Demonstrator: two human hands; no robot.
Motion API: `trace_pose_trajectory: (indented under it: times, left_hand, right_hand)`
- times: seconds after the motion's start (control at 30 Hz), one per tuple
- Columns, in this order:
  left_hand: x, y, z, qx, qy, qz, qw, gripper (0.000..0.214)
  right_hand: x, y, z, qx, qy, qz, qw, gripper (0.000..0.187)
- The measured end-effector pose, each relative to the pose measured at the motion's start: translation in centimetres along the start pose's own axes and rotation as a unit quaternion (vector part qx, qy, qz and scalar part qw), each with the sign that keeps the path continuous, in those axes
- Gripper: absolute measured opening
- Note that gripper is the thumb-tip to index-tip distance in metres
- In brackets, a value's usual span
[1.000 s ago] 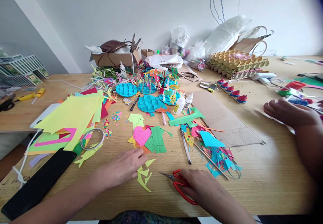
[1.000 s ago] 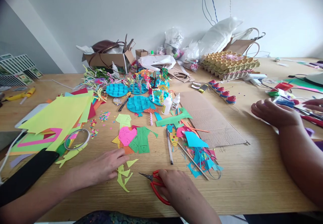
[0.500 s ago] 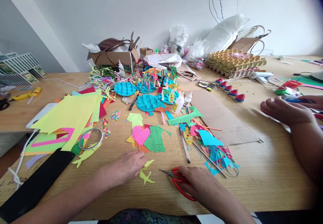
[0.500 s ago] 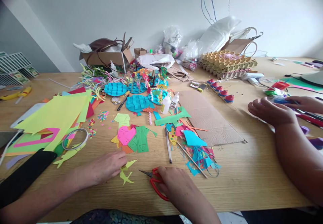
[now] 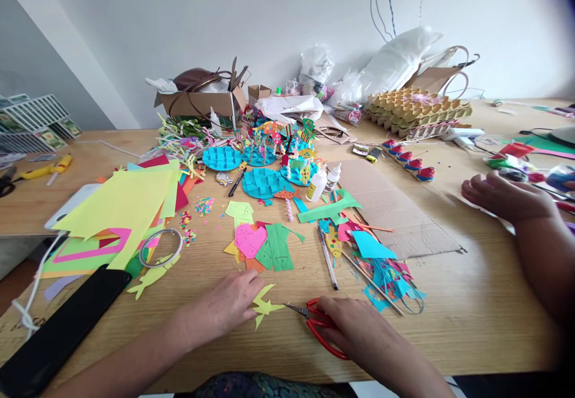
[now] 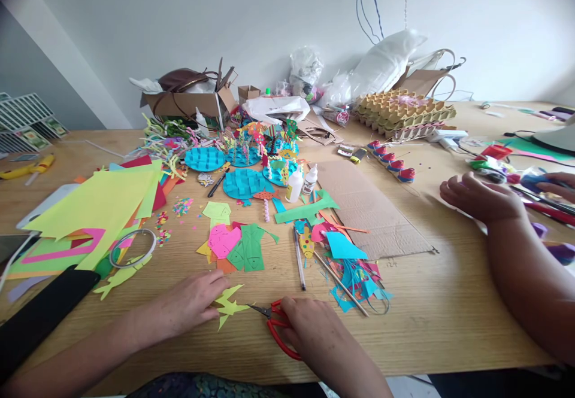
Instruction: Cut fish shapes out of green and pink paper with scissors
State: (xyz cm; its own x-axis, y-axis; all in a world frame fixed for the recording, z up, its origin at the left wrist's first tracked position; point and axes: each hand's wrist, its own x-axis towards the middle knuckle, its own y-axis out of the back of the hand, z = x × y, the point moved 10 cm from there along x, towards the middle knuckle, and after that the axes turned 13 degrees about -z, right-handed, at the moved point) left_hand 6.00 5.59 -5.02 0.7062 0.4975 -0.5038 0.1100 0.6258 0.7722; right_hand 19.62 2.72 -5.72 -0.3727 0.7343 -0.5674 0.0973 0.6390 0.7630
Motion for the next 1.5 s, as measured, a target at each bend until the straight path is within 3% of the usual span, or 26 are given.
trace_pose_trajectory:
  times: [0.1,0.23,0.67,0.77,1.0,1.13,1.27,1.5]
  left_hand:
    - [-0.1,-0.5,-0.5,-0.027,0.036,0.007,0.999,0.044]
    - [0.0,-1.2,-0.3,-0.017,0.064,0.014,0.998,0.039]
    - [1.3,-2.8,-0.1,0.014,0.046,0.002,0.999,0.03]
    - [1.1,-2.4,-0.4,0.006,0.053,0.007,0.999,0.031]
    - [0.1,0.5,-2.0,-0.02,0.082,0.038,0.996,0.025]
    - [0.2,-0.4,-1.6,-0.037,0.071,0.031,0.996,0.02]
    - [0.3,-1.1,-1.2,-0.049,0.06,0.036,0.996,0.028]
    - [1.0,-1.4,-0.4,0.005,0.058,0.025,0.998,0.028]
  right_hand:
    - [-0.1,0.0,0.1,0.006,0.008,0.005,1.0,0.008]
    - [0.0,0.0,0.1,0.009,0.016,0.012,1.0,0.008]
    - [-0.1,0.5,0.1,0.013,0.021,0.016,1.0,0.007]
    - [0.0,0.5,0.1,0.012,0.019,0.011,1.0,0.008]
    - [0.0,0.6,-0.4,-0.011,0.025,0.02,0.999,0.01]
    - [0.0,0.7,-0.5,-0.013,0.021,0.023,0.999,0.009]
    - [-0.1,0.4,-0.2,-0.012,0.014,0.021,1.0,0.008]
    - [0.0,0.7,-0.4,-0.013,0.015,0.028,0.999,0.009]
